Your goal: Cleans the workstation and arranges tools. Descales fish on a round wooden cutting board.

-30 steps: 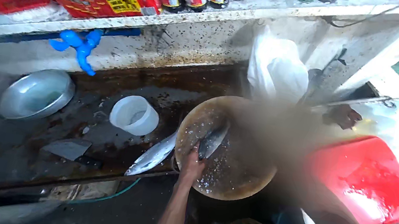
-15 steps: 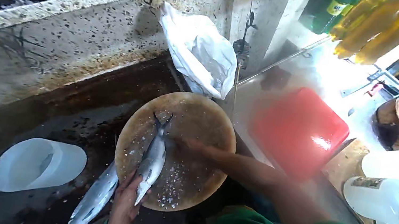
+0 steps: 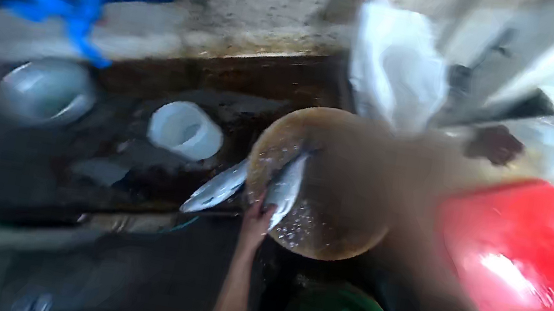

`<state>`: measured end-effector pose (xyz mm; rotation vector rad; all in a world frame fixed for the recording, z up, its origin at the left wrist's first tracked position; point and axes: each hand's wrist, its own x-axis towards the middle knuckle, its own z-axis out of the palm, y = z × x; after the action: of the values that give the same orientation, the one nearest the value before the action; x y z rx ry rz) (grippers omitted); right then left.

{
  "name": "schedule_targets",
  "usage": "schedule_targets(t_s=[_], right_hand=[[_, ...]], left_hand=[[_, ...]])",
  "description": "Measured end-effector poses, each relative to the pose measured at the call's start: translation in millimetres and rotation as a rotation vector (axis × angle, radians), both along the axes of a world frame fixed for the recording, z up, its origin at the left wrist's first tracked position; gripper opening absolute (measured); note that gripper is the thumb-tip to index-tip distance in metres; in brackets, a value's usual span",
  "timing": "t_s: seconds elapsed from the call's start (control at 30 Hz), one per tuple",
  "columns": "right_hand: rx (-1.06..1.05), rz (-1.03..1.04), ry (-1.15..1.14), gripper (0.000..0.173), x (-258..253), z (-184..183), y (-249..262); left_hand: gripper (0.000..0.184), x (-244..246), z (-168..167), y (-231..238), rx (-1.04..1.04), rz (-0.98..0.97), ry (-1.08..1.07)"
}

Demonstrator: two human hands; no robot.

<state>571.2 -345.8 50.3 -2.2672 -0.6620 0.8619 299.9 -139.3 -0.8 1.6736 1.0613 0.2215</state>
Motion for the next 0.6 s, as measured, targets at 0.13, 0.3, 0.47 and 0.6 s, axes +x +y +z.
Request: schedule_targets(t_s=[0.13, 0.3, 0.47, 0.6], right_hand=[[-0.109, -0.149, -0.232, 0.05, 42.0, -27.6, -29.4], [-0.115, -0.138, -0.314, 0.052, 69.0, -45.1, -40.2], [-0.178, -0.12, -0.251, 0.057, 58.4, -64.2, -23.6], [-0.228, -0.214, -0.227, 0.055, 52.1, -64.5, -13.5]], left_hand=[[0.043, -41.9, -8.6, -11.2, 0.235, 0.211, 0.031], [0.04, -103.8, -11.3, 3.4, 0.352, 0.347, 0.239], [0.05, -98.7, 11.6, 86.5, 0.508, 0.149, 0.518], [0.067, -71.7, 10.9, 150.5, 0.49, -0.027, 0.617]])
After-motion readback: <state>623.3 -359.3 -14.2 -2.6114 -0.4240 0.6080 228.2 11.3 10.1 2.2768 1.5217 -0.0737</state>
